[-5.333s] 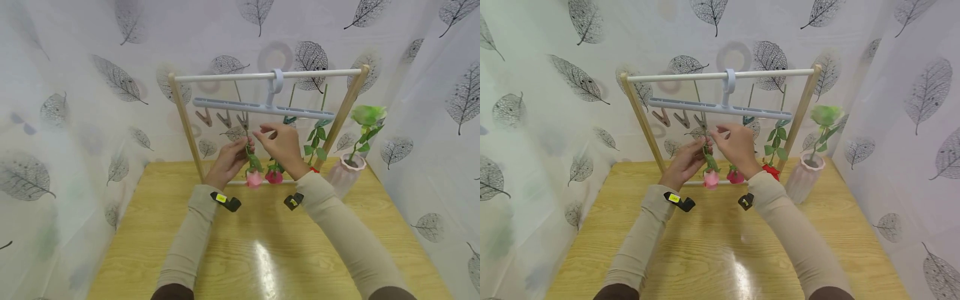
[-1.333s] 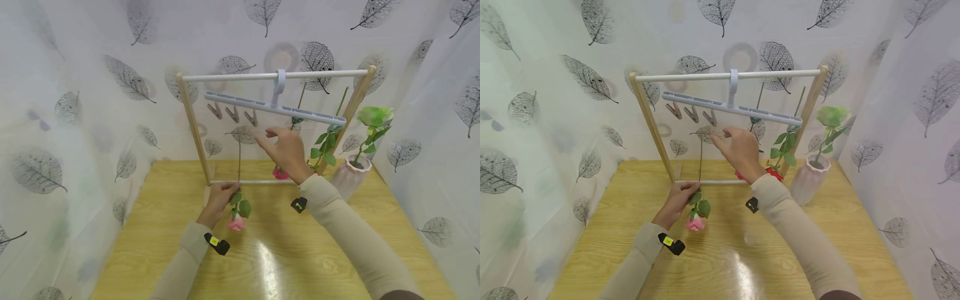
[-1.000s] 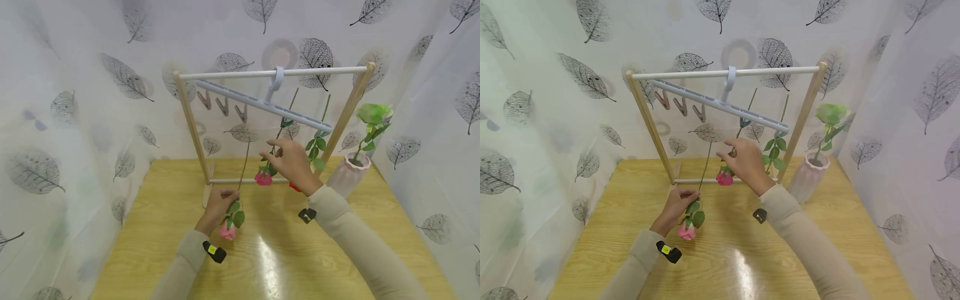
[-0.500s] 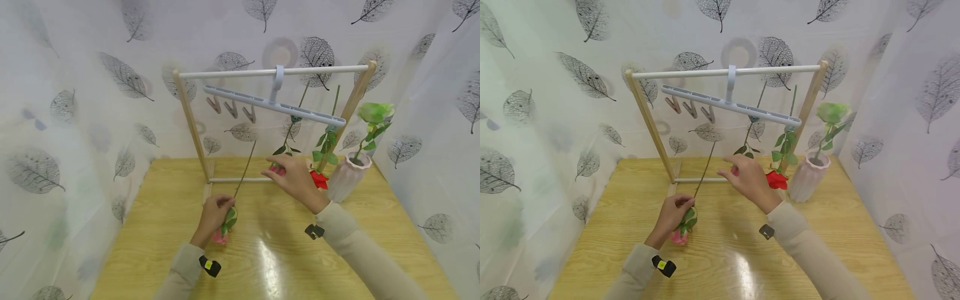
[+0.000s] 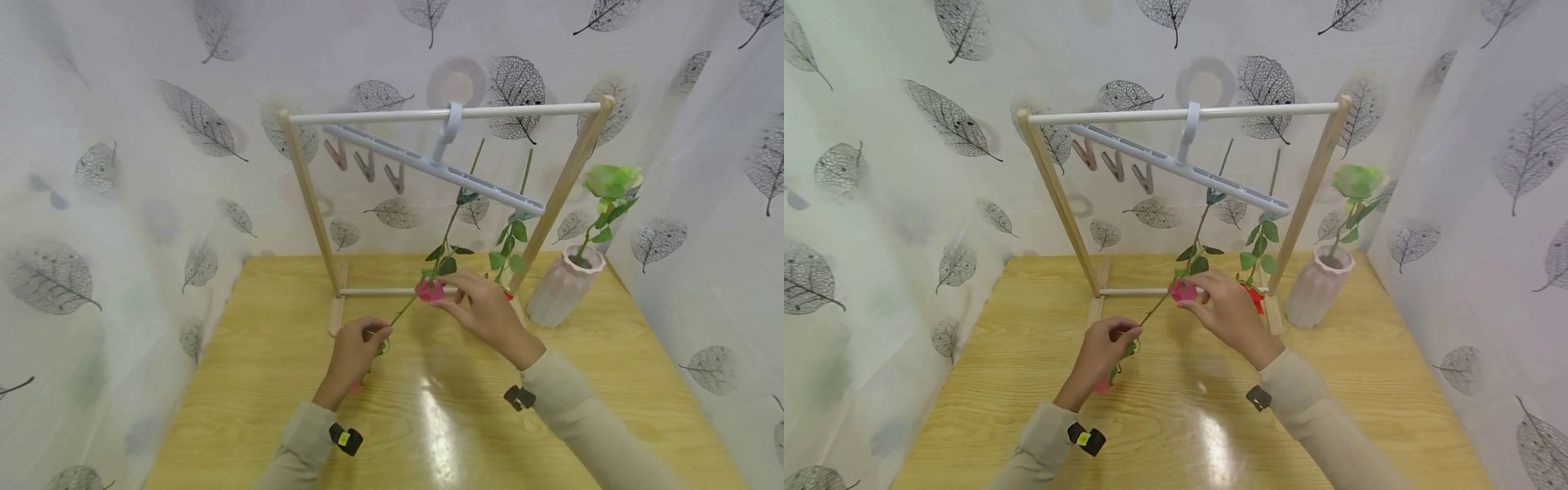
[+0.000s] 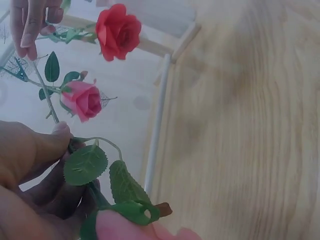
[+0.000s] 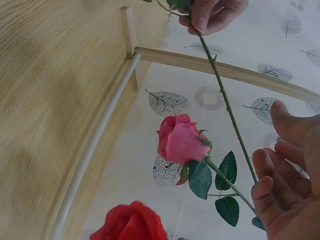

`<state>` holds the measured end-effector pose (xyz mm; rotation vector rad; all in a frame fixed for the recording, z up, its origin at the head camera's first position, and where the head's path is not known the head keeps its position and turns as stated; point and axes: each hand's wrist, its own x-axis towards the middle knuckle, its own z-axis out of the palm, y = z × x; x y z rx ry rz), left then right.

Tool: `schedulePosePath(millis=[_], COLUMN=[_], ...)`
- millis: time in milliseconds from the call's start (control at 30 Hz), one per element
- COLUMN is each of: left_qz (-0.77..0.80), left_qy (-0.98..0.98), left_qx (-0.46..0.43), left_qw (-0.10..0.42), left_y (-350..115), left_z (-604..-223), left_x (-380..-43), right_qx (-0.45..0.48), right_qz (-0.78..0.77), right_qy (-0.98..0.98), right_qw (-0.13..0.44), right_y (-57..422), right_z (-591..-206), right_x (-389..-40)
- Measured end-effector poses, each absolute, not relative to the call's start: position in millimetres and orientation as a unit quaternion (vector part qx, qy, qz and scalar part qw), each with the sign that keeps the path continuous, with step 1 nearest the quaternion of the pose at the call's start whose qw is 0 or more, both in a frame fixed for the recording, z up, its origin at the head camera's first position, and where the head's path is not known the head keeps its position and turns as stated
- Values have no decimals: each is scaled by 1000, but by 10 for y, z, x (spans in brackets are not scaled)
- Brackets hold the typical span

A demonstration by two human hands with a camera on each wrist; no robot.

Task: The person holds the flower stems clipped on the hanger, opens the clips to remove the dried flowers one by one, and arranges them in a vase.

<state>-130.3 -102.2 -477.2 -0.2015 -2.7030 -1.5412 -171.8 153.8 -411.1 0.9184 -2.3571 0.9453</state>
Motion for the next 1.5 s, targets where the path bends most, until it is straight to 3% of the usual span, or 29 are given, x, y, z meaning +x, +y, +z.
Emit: schedulePosePath(millis=[367,1167,1500], left_qz=[-370,-247,-258], left_qy=[-911,-910,-908], left_qx=[-142,-265,-281], left_qw=[112,200,173], left_y=[-894,-532,-538], left_z=[-4694,-4661,-4643], left_x=[-1268,-1318,-1319], right_qx=[362,353,340], right_qz=[319,293,280], right_qy=[-839,-868,-876], right_qw=[253,190,195], right_y=[1531,1449,1470], right_z=[-4232,-4512,-4552], right_x=[-1575,-1528,-1507])
